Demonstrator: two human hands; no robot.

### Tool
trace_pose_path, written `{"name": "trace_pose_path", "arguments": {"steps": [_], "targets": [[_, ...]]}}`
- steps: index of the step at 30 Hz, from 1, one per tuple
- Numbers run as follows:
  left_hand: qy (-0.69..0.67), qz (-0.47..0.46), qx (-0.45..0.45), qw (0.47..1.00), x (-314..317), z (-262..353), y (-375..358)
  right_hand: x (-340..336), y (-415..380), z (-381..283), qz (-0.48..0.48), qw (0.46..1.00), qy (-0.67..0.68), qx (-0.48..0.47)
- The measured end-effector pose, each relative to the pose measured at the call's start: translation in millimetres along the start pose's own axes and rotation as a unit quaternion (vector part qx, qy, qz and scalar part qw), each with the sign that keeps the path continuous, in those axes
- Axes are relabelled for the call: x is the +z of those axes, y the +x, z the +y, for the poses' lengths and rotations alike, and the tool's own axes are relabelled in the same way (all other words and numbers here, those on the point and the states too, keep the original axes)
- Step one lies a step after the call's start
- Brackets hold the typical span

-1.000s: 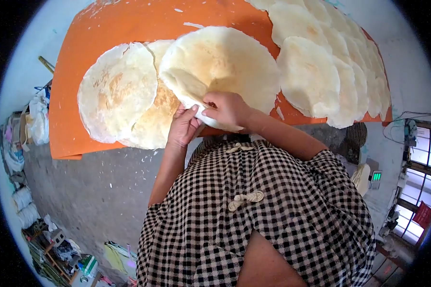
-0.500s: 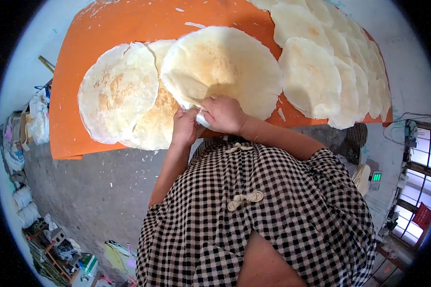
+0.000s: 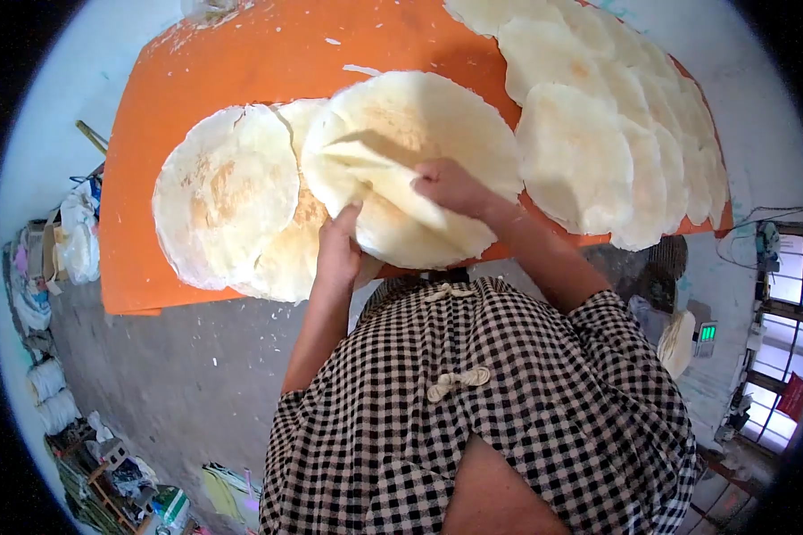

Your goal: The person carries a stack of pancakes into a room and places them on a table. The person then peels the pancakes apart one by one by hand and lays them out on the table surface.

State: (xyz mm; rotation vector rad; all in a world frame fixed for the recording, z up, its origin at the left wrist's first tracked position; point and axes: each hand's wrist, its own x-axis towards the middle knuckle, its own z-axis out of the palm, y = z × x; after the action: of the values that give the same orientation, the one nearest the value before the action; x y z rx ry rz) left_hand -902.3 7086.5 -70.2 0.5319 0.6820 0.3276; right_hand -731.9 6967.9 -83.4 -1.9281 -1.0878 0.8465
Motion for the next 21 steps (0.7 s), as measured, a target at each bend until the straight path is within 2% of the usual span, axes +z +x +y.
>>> {"name": "trace_pose_path", "arguments": {"steps": [1, 3, 5, 7, 8, 11, 13, 15, 17, 18, 21], "targets": [[0.013, 0.032, 0.004, 0.999, 5.5, 1.4, 1.7, 11.9, -3.8, -13.6, 0.038, 0.995, -0.089, -0.006], [0.077, 0.07, 0.032, 0.994, 15.7, -3.5, 13.0, 33.7, -10.9, -31.9, 0.102, 0.984, -0.136, -0.046], [0.132, 0.087, 0.066, 0.985, 34.2, -5.3, 19.8, 24.7, -13.4, -50.0, 0.115, 0.977, -0.172, -0.057], [0.137, 0.074, 0.092, 0.984, 41.9, -0.9, 20.5, 1.1, -11.4, -57.4, 0.075, 0.986, -0.148, -0.002], [0.139, 0.067, 0.106, 0.982, 42.4, 3.9, 20.3, -13.7, 0.3, -38.0, 0.083, 0.965, -0.23, -0.098], [0.072, 0.087, 0.054, 0.992, 25.2, 37.2, 19.1, -96.8, 0.1, -18.1, 0.101, 0.994, 0.041, 0.032], [0.051, 0.107, 0.019, 0.993, -1.7, 48.7, 26.5, -148.4, -19.7, -11.0, 0.142, 0.954, 0.242, 0.102], [0.047, 0.105, -0.004, 0.993, -27.3, 49.0, 30.4, -187.9, -44.0, 9.8, 0.188, 0.888, 0.397, 0.138], [0.051, 0.121, -0.008, 0.991, -47.7, 44.9, 30.3, -214.9, -71.0, 51.2, 0.23, 0.842, 0.461, 0.16], [0.051, 0.138, -0.003, 0.989, -57.3, 42.4, 32.1, -224.0, -88.5, 65.7, 0.257, 0.833, 0.462, 0.159], [0.084, 0.102, 0.022, 0.991, -70.8, 40.2, 31.1, -247.0, -140.8, 100.1, 0.331, 0.814, 0.446, 0.17]]}}
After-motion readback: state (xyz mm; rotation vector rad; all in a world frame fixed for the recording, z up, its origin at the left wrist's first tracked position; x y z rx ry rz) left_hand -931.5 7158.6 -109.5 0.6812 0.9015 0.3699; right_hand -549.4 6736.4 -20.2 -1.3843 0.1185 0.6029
